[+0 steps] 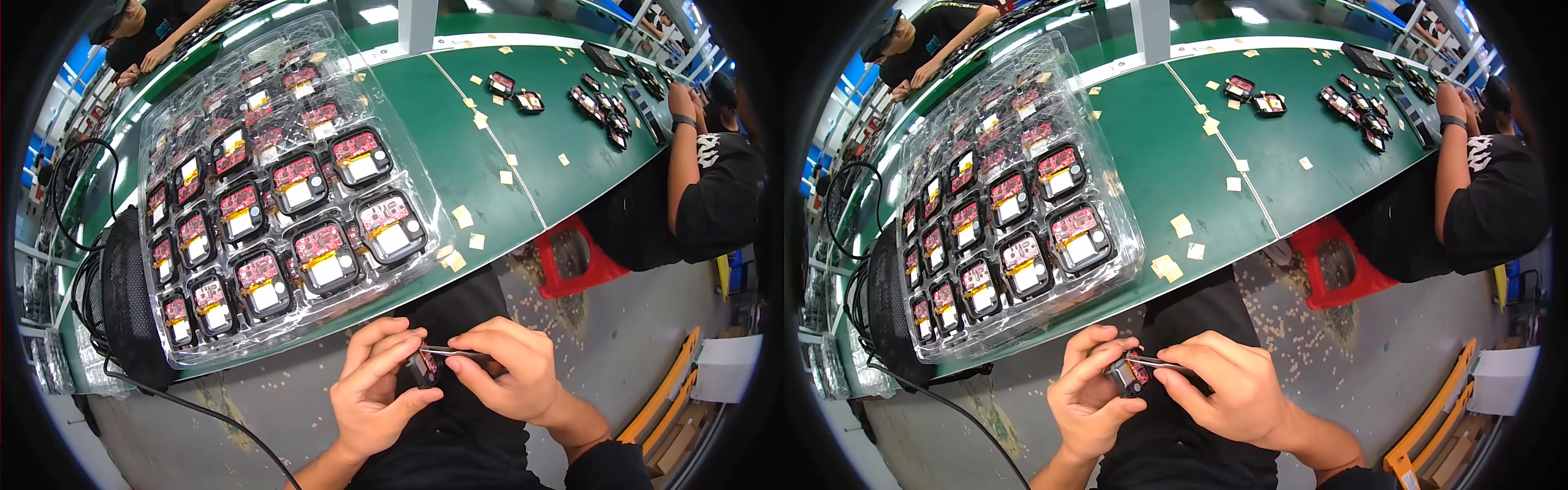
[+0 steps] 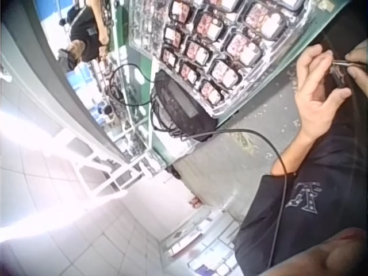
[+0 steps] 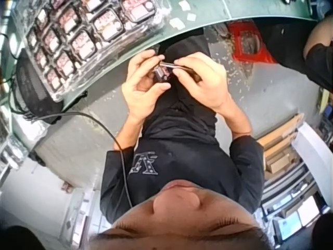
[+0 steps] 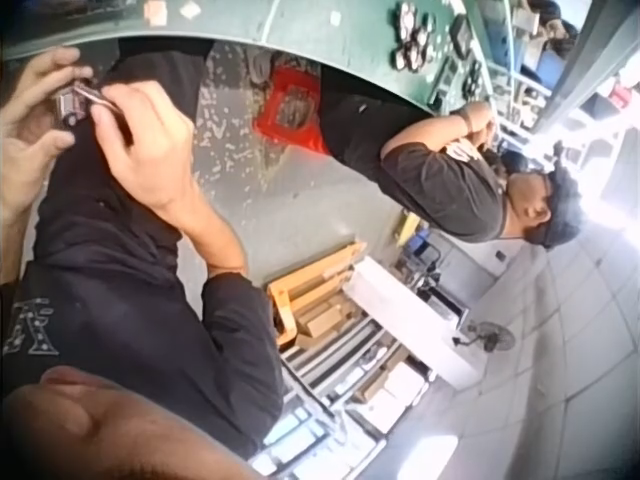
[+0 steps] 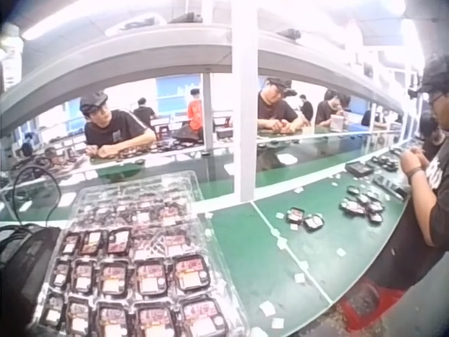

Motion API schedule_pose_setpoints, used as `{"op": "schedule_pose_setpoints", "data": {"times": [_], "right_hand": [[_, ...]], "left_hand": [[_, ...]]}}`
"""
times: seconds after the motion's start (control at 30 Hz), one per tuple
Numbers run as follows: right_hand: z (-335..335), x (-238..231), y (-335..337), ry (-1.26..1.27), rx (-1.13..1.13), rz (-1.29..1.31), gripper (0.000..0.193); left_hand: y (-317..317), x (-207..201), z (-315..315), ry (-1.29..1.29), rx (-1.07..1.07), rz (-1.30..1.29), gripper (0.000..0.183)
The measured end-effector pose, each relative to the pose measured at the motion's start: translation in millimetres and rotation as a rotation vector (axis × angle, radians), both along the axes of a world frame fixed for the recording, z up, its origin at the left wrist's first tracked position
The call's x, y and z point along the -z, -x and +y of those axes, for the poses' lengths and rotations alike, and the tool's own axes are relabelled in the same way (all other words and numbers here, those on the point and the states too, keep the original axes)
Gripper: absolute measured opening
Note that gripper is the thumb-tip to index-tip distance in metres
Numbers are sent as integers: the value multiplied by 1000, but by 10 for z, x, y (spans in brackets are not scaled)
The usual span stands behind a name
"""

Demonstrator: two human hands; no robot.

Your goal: Assembling and inspecting internal components of smartwatches on a factory assembly line using tweezers.

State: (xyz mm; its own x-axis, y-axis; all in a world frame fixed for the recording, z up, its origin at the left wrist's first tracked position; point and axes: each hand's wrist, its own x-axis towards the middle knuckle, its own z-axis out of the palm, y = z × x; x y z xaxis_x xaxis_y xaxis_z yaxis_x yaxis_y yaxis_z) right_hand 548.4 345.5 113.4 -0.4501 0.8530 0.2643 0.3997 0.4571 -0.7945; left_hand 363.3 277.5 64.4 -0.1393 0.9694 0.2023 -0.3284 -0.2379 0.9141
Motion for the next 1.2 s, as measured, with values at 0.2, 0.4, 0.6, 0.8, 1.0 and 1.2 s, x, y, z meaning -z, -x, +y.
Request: {"op": "schedule_pose_setpoints", "data": {"times": [0.2,0.4,0.6,0.8,1.0,1.2], "right_hand": [[-19,42,-7,53,6,28,17],[-21,80,-1,104,28,73,17],[15,272,-57,-502,5,-117,26],[20,353,-30,-665,3,-132,27],[48,303,-12,-471,-14,-11,25],[67,260,-26,-304,-43,48,26]], "left_hand": [[29,27,-25,15,-35,223,60],[-4,22,-12,108,-2,-180,61],[4,41,-23,177,-1,-256,62],[-13,34,-46,194,24,-260,64],[7,66,-55,195,21,-249,64],[13,71,-57,191,37,-253,64]]}}
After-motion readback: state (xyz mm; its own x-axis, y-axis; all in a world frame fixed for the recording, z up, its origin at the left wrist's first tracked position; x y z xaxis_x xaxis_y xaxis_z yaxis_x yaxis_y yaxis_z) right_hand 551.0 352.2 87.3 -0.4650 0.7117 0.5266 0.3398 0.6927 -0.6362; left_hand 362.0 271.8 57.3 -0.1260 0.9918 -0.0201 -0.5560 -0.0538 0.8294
